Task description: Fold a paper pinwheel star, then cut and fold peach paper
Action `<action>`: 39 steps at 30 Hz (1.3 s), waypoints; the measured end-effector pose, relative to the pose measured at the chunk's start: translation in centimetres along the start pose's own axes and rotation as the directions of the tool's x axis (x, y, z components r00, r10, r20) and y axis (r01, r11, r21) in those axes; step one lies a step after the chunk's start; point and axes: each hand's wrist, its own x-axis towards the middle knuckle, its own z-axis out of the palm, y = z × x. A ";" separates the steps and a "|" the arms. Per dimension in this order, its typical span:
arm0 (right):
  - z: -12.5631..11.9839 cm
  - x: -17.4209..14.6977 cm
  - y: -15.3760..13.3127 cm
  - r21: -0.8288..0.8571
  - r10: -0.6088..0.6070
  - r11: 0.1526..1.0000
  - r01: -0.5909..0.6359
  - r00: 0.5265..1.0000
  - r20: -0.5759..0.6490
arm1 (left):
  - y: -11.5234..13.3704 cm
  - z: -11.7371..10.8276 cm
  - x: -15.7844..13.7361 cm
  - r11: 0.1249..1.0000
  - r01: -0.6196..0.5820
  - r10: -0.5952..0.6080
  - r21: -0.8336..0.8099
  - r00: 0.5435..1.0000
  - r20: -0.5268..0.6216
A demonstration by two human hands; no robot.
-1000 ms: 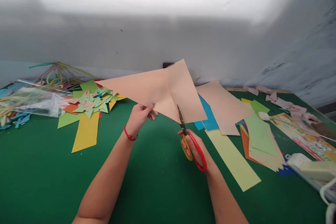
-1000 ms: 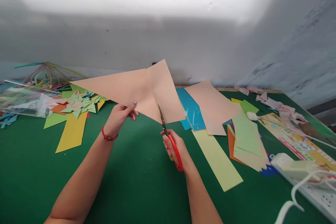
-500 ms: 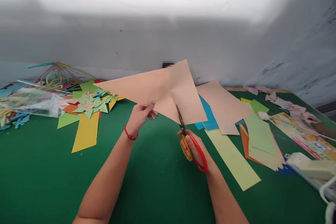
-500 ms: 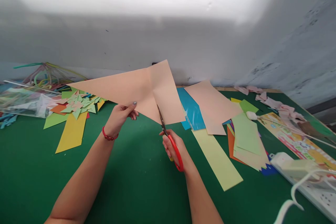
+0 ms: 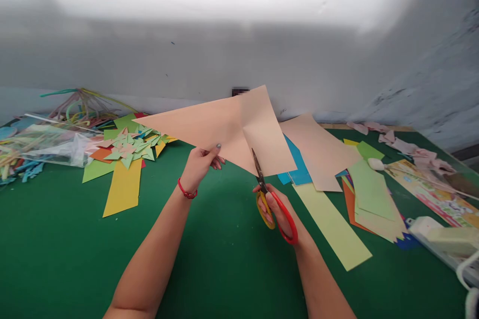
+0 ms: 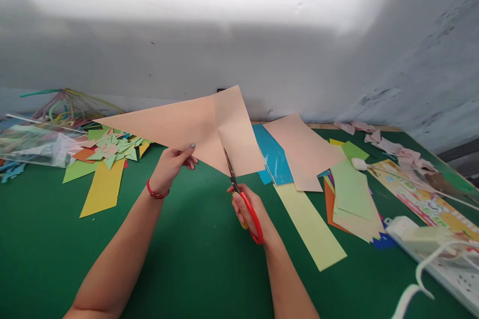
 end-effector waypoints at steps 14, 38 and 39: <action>0.0 -0.2 -0.1 0.007 -0.019 1.000 0.019 1.000 0.009 | -0.3 -0.1 0.0 1.000 -0.014 0.014 0.018 1.000 0.004; 0.0 -0.1 -0.6 -0.035 0.061 0.997 -0.064 0.995 -0.075 | -0.1 0.4 -0.4 0.990 -0.065 0.065 0.126 0.998 0.010; 0.0 -0.1 -0.7 -0.037 0.070 0.997 -0.073 0.994 -0.088 | -0.1 0.5 -0.4 0.991 -0.059 0.056 0.119 0.998 0.026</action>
